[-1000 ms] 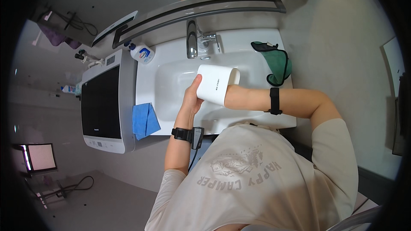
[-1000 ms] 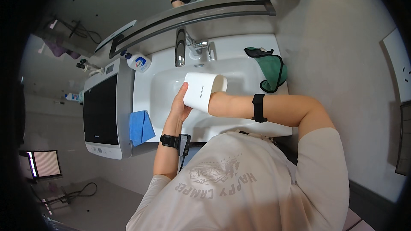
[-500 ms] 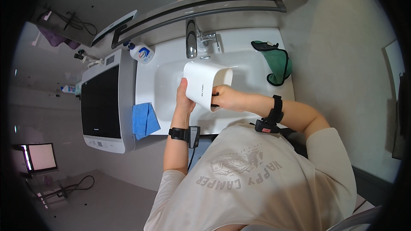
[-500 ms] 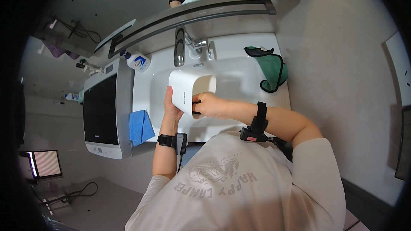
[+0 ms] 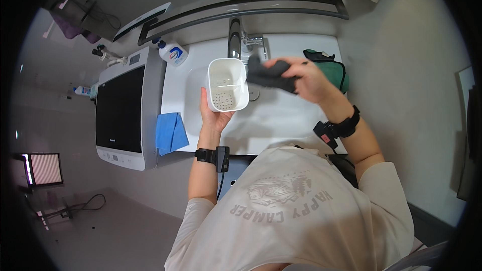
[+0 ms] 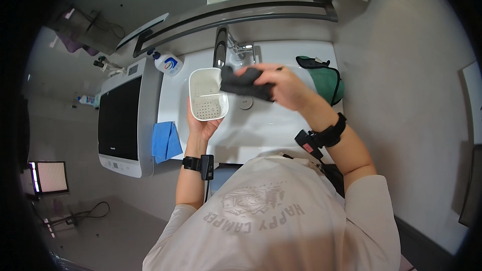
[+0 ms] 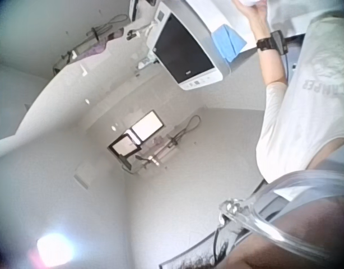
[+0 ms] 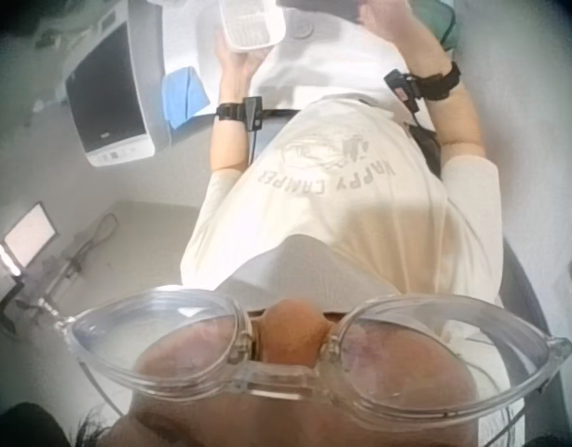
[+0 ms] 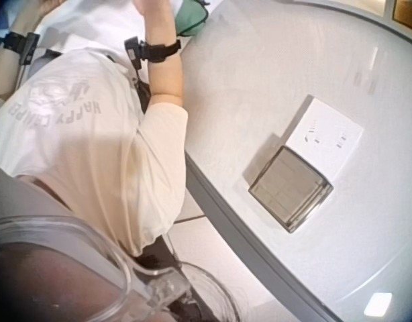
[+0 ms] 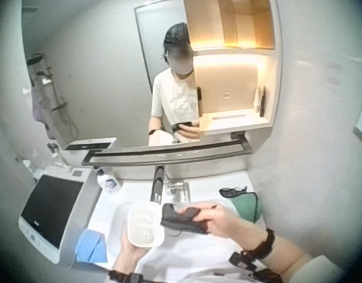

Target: Cleaning a bathroom sink area, a switch plate, and a small container using cleaning cloths and water.

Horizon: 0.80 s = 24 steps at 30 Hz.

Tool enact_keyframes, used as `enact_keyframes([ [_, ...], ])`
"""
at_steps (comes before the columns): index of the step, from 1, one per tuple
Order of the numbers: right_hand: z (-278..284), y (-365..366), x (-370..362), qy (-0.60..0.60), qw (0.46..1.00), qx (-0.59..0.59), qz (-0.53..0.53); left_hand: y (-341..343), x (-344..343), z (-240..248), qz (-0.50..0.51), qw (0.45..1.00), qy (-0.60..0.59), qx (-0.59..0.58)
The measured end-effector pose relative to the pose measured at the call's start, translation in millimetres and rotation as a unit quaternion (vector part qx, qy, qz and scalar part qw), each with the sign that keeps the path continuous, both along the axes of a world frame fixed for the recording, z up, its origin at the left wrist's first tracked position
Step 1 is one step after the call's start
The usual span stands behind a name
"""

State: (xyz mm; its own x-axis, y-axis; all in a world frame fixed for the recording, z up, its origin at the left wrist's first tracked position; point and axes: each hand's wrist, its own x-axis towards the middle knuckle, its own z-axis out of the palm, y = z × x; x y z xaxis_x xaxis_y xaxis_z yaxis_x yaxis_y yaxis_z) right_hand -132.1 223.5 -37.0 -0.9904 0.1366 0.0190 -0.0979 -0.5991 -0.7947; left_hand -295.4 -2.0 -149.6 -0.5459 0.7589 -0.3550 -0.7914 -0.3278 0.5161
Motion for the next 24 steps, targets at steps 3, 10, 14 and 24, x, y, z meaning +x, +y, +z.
enact_keyframes([
  [3, 6, 9, 6, -0.007, 0.999, 0.017, -0.037, 8, 10, 10, 0.018, 0.997, -0.081, -0.003],
  [10, 29, -15, 4, 0.027, 0.945, 0.319, -0.065, 3, 8, -3, -0.048, 0.993, -0.103, 0.042],
  [14, 46, -36, -4, 0.091, 0.897, 0.430, -0.045, 7, 10, 1, -0.053, 0.986, -0.130, 0.088],
  [24, 21, -69, -34, 0.281, 0.564, 0.772, -0.082, 13, 22, 17, -0.090, 0.993, -0.069, 0.024],
])
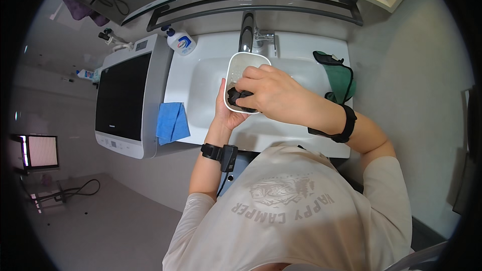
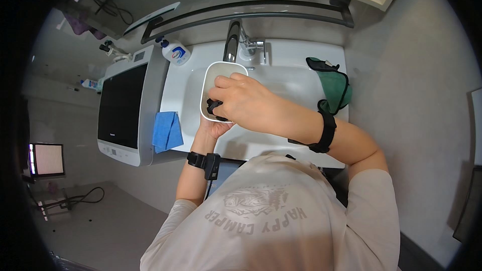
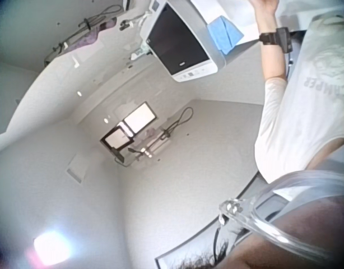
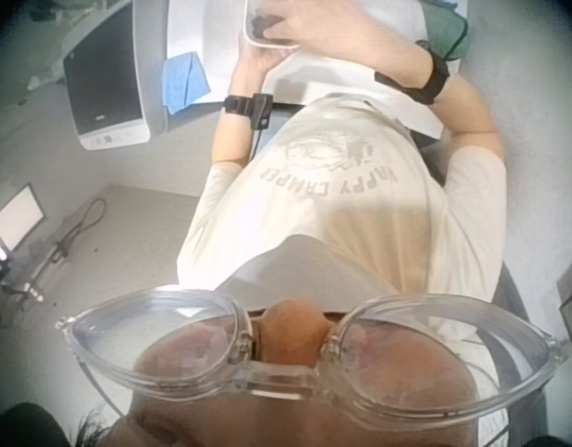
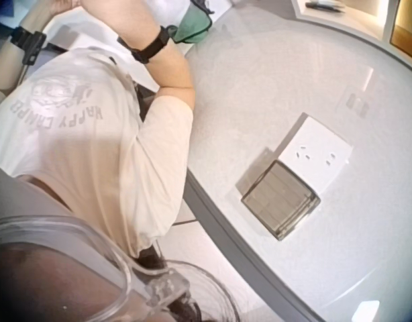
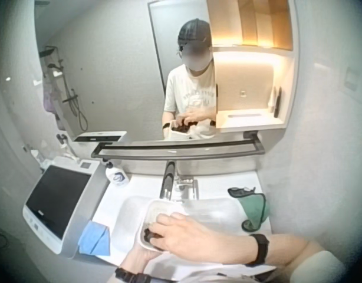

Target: Cleaning a bathroom sink area, a switch plate, and a small container using cleaning cloths and water.

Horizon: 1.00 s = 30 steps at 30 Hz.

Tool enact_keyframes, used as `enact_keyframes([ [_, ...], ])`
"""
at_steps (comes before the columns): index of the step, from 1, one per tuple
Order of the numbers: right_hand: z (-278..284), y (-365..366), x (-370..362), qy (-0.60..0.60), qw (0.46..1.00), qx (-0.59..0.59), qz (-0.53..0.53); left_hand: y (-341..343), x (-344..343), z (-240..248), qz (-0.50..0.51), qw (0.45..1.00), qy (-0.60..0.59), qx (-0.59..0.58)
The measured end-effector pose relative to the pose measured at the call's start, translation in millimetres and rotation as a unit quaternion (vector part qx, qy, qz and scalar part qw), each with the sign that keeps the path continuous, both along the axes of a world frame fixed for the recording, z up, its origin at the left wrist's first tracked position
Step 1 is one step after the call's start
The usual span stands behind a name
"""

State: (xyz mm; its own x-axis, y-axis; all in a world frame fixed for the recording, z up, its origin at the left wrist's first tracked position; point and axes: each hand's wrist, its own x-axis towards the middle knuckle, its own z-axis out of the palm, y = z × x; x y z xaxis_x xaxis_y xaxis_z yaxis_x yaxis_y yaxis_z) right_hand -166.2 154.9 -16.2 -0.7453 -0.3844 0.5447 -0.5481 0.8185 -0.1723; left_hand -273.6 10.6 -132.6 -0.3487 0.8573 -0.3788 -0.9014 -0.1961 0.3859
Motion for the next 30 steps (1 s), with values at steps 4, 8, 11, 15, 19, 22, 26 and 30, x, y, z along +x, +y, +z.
enact_keyframes([
  [4, -8, -3, -9, -0.008, 0.996, 0.012, -0.094, 3, 7, 2, 0.011, 1.000, 0.000, 0.014],
  [8, -36, 0, -17, -0.025, 0.969, 0.031, -0.245, 15, 26, 7, 0.029, 0.998, 0.050, -0.009],
  [11, -46, 14, -22, -0.046, 0.963, 0.053, -0.262, 24, 36, 12, 0.045, 0.995, 0.074, -0.052],
  [15, -64, 31, -30, -0.065, 0.976, 0.046, -0.202, 33, 47, 14, 0.063, 0.995, 0.045, -0.070],
  [19, -78, 36, -30, -0.074, 0.974, 0.044, -0.208, 36, 51, 17, 0.100, 0.988, 0.065, -0.097],
  [22, -85, 37, -28, -0.115, 0.968, 0.046, -0.217, 34, 51, 12, 0.080, 0.990, 0.056, -0.101],
  [26, -81, 34, -24, -0.152, 0.955, -0.031, -0.251, 29, 43, 4, 0.087, 0.986, 0.092, -0.110],
  [30, -76, 40, -16, -0.089, 0.969, -0.040, -0.229, 28, 35, -2, 0.085, 0.982, 0.139, -0.091],
])
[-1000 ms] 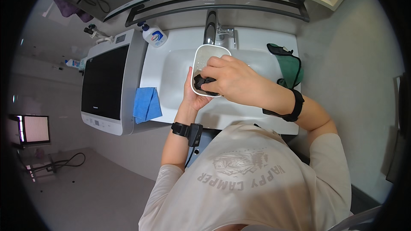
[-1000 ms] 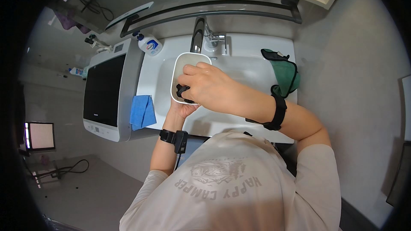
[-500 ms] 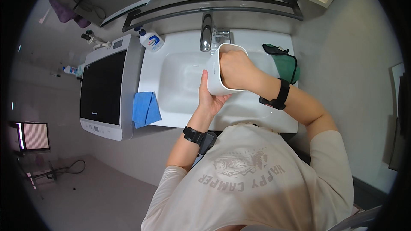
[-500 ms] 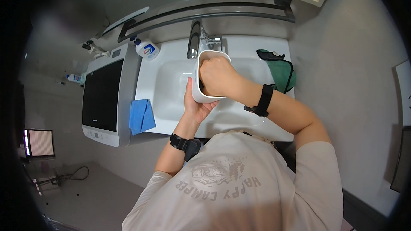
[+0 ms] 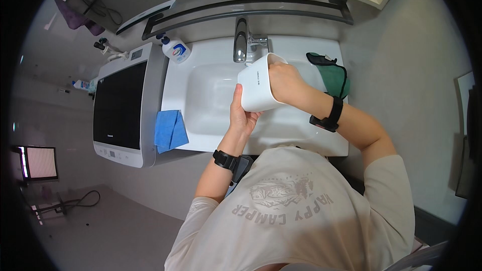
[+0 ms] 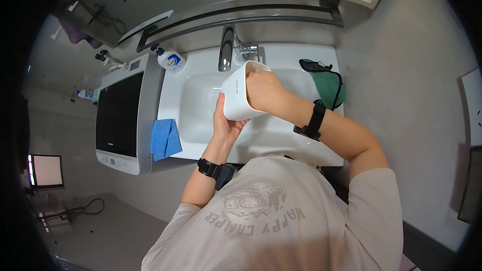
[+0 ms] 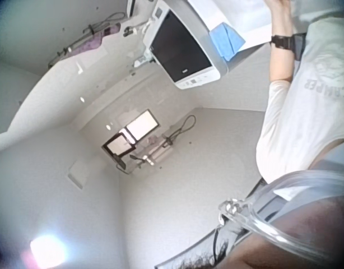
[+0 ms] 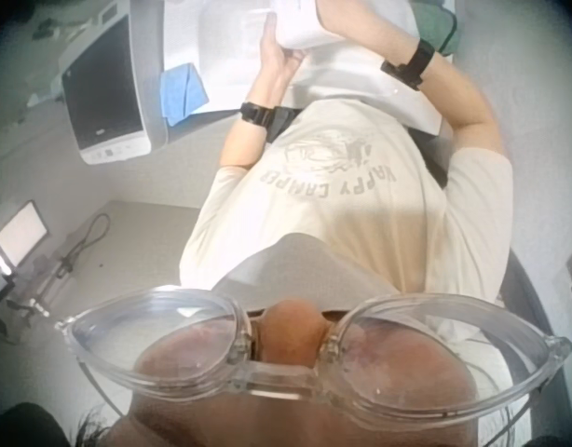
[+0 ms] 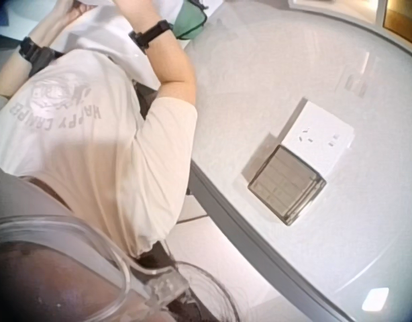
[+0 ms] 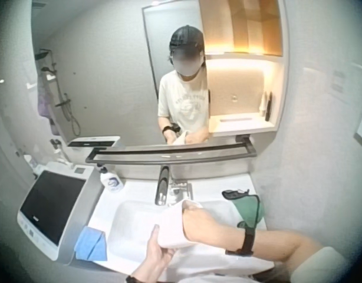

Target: Cleaning a bathroom sink area, a switch plate, and a small container using cleaning cloths and water.

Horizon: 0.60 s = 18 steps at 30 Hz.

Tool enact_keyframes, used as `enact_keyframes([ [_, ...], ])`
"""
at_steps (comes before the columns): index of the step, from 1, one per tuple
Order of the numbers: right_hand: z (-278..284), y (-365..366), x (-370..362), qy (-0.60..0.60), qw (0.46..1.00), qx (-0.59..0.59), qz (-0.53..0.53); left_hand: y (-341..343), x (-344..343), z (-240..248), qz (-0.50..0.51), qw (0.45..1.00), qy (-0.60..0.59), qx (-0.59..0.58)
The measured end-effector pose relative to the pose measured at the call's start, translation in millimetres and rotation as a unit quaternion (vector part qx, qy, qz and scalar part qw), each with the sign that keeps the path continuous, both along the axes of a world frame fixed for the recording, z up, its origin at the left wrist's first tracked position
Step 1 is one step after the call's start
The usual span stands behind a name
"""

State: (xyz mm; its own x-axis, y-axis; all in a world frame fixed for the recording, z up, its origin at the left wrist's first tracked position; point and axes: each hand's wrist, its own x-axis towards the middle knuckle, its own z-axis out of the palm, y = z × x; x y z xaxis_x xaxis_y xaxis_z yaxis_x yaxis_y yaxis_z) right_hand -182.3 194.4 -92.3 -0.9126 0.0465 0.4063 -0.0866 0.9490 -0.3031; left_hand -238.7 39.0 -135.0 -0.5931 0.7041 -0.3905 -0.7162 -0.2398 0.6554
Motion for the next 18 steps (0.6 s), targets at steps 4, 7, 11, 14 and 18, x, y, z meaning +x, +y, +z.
enact_keyframes([
  [4, 22, -4, 14, 0.051, 0.996, 0.065, -0.034, -4, -6, -1, 0.007, 1.000, 0.019, 0.016],
  [7, 52, -5, 28, 0.028, 0.996, 0.040, -0.079, -12, -17, -4, 0.027, 0.998, 0.038, 0.041],
  [11, 100, 18, 46, 0.059, 0.976, -0.159, -0.135, -26, -27, 5, 0.058, 0.994, 0.011, 0.087],
  [14, 118, 20, 52, 0.111, 0.927, -0.348, -0.087, -29, -33, 13, 0.028, 0.993, 0.004, 0.111],
  [18, 127, 3, 58, 0.129, 0.923, -0.362, -0.006, -32, -44, 4, 0.016, 0.982, -0.078, 0.170],
])
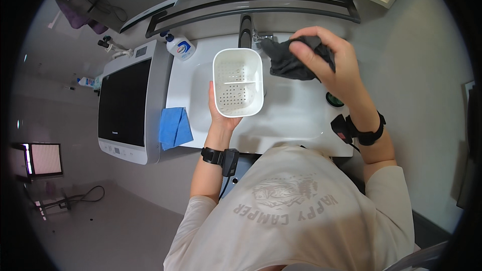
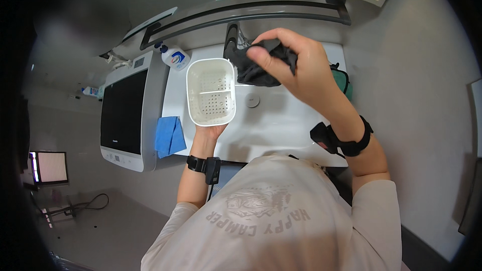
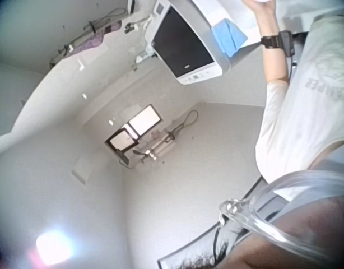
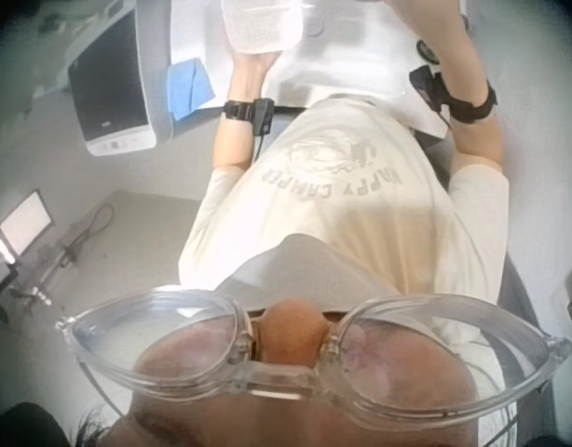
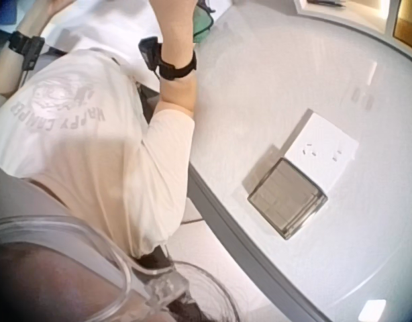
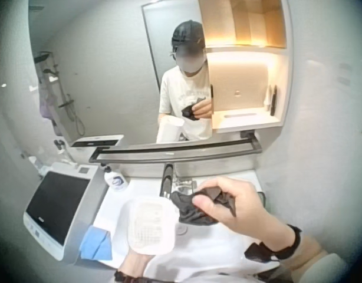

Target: Cleaning a bathroom sink area, a switch plate, and a small container using cleaning cloths and water.

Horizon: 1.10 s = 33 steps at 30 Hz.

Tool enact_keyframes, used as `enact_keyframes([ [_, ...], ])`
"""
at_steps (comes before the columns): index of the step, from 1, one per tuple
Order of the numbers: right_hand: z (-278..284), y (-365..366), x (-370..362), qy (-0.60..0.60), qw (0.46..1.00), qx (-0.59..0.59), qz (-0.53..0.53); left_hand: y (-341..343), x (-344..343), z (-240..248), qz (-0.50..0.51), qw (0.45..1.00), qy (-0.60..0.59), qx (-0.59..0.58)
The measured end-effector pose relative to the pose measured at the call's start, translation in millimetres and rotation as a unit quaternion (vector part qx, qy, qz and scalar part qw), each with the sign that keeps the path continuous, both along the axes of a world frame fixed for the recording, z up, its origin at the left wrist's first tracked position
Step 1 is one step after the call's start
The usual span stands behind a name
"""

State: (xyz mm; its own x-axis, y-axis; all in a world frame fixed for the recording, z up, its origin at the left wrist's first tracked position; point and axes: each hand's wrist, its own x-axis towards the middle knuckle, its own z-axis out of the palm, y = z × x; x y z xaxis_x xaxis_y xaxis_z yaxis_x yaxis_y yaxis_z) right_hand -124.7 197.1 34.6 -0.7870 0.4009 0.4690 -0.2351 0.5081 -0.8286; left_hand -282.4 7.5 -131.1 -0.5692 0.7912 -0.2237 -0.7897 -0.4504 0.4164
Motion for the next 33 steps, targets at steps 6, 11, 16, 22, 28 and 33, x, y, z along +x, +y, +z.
enact_keyframes([
  [6, 5, -22, -4, 0.075, 0.991, 0.076, 0.082, 6, 4, 9, -0.042, 0.996, -0.052, 0.054],
  [11, 6, -26, -8, 0.047, 0.992, 0.059, 0.103, 5, 6, 15, -0.053, 0.996, -0.050, 0.042],
  [16, 0, -41, -14, -0.016, 0.988, 0.075, 0.137, 6, 11, 13, -0.004, 0.999, -0.018, 0.049],
  [22, -45, -57, -20, -0.134, 0.986, 0.023, 0.093, 7, 22, 14, 0.103, 0.970, 0.212, -0.054],
  [28, -75, -56, -19, -0.167, 0.968, -0.165, 0.087, 7, 24, 8, 0.179, 0.940, 0.275, -0.095],
  [33, -77, -52, -21, -0.250, 0.782, -0.554, 0.138, 0, 19, 5, 0.152, 0.900, 0.390, -0.121],
])
